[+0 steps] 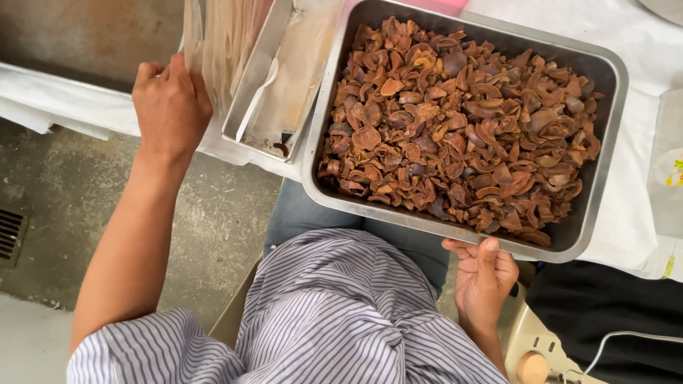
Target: Scooping dried rinds from a large tray into small plastic bags using a spoon and a plastic cup for measurement.
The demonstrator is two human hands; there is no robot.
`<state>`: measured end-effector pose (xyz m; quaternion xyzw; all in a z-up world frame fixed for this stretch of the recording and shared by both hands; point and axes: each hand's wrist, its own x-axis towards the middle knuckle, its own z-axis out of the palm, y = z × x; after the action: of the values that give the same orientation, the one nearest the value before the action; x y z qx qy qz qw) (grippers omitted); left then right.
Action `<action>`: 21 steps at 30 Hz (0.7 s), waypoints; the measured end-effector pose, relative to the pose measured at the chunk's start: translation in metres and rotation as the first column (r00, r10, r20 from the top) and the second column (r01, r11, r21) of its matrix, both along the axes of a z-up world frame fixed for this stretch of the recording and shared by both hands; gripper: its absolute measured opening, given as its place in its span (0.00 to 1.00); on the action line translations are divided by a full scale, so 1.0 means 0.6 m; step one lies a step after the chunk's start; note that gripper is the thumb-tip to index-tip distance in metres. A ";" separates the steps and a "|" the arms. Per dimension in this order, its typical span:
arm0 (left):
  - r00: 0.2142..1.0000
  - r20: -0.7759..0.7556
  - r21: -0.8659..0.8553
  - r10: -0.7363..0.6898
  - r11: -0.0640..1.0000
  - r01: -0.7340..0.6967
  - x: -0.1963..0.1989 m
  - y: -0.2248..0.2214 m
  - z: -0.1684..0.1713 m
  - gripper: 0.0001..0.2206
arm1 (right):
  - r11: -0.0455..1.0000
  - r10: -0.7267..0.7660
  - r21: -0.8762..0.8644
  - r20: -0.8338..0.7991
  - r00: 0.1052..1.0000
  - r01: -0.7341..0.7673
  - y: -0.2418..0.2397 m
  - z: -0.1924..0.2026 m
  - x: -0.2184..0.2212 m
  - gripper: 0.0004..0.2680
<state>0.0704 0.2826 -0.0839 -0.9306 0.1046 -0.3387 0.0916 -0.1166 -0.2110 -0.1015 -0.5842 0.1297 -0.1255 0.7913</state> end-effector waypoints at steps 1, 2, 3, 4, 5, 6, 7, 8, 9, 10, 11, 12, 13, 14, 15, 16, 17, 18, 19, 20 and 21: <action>1.000 -0.003 -0.001 0.003 1.000 -0.003 -0.005 0.003 -0.009 0.03 | 1.000 0.003 -0.001 -0.003 1.000 -0.003 0.000 0.000 -0.002 0.15; 1.000 -0.016 -0.111 0.002 0.994 -0.004 -0.005 0.005 -0.017 0.12 | 1.000 0.003 -0.008 0.001 1.000 -0.003 -0.001 -0.001 -0.002 0.15; 1.000 -0.027 -0.220 0.000 0.975 -0.006 -0.006 0.008 -0.026 0.22 | 1.000 0.003 -0.015 0.006 1.000 -0.003 -0.001 -0.001 -0.002 0.15; 1.000 -0.027 -0.224 0.003 0.975 -0.009 -0.005 -0.001 -0.019 0.22 | 1.000 0.006 -0.018 0.006 1.000 -0.006 -0.002 -0.002 -0.001 0.15; 0.999 -0.020 -0.307 -0.030 0.952 0.022 -0.004 -0.009 -0.013 0.24 | 1.000 -0.005 -0.009 0.010 1.000 0.005 -0.003 -0.004 -0.001 0.15; 0.998 -0.013 -0.386 -0.057 0.921 0.047 -0.009 -0.015 -0.007 0.27 | 1.000 -0.012 0.002 0.011 1.000 0.012 -0.003 -0.006 -0.002 0.14; 0.999 -0.016 -0.388 -0.049 0.921 0.039 -0.008 -0.026 0.008 0.27 | 1.000 -0.004 0.000 0.008 1.000 0.004 -0.002 -0.003 -0.002 0.14; 0.995 0.083 -0.364 -0.057 0.928 0.084 -0.003 -0.036 0.024 0.17 | 1.000 -0.007 -0.003 0.011 1.000 0.007 0.000 0.000 -0.001 0.15; 0.981 0.181 -0.335 -0.069 0.934 0.127 0.002 -0.048 0.042 0.08 | 1.000 -0.011 -0.005 0.013 1.000 0.011 0.001 0.004 0.000 0.16; 0.981 0.182 -0.336 -0.067 0.933 0.126 0.004 -0.049 0.053 0.08 | 1.000 -0.009 -0.007 0.015 1.000 0.009 0.001 0.002 0.000 0.16; 0.989 0.127 -0.381 -0.075 0.917 0.118 0.006 -0.052 0.064 0.08 | 1.000 -0.005 -0.001 0.021 1.000 0.005 -0.001 0.000 0.000 0.16; 0.994 0.073 -0.422 -0.087 0.900 0.110 0.009 -0.054 0.077 0.08 | 1.000 -0.002 0.007 0.028 1.000 0.002 -0.002 -0.003 0.000 0.16; 0.993 0.075 -0.422 -0.087 0.900 0.110 0.013 -0.047 0.067 0.08 | 1.000 -0.002 0.007 0.029 1.000 0.001 -0.001 0.000 0.000 0.16; 0.996 0.014 -0.365 -0.093 0.926 0.092 0.017 -0.038 0.058 0.07 | 1.000 -0.003 -0.007 0.019 1.000 0.004 0.000 0.002 0.000 0.16; 0.994 -0.046 -0.306 -0.095 0.949 0.077 0.020 -0.029 0.049 0.06 | 1.000 -0.005 -0.021 0.008 1.000 0.005 0.002 0.004 0.001 0.17; 0.994 -0.045 -0.302 -0.097 0.950 0.079 0.012 -0.027 0.056 0.06 | 1.000 -0.007 -0.016 0.009 1.000 0.007 0.001 0.002 0.002 0.17; 0.988 -0.021 -0.343 -0.154 0.929 0.137 0.004 -0.025 0.062 0.13 | 1.000 -0.006 -0.014 0.024 1.000 0.006 0.001 -0.001 0.003 0.17; 0.978 0.000 -0.386 -0.210 0.902 0.194 -0.006 -0.024 0.065 0.23 | 1.000 -0.006 -0.015 0.034 0.999 0.006 -0.001 -0.003 0.000 0.16; 0.977 -0.004 -0.386 -0.213 0.902 0.195 -0.017 -0.042 0.099 0.23 | 1.000 -0.009 -0.014 0.030 1.000 0.009 0.000 -0.004 0.001 0.16; 0.960 -0.015 -0.581 -0.281 0.784 0.221 -0.031 -0.059 0.132 0.23 | 1.000 -0.009 -0.021 0.027 1.000 0.009 -0.001 -0.004 0.001 0.17; 0.937 -0.010 -0.747 -0.348 0.625 0.225 -0.045 -0.075 0.166 0.24 | 1.000 -0.008 -0.028 0.025 1.000 0.009 0.000 -0.003 0.001 0.17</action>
<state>0.0433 0.2373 0.0155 -0.8821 0.1132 -0.2894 -0.3542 -0.1162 -0.2112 -0.1031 -0.5930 0.1206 -0.1379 0.7841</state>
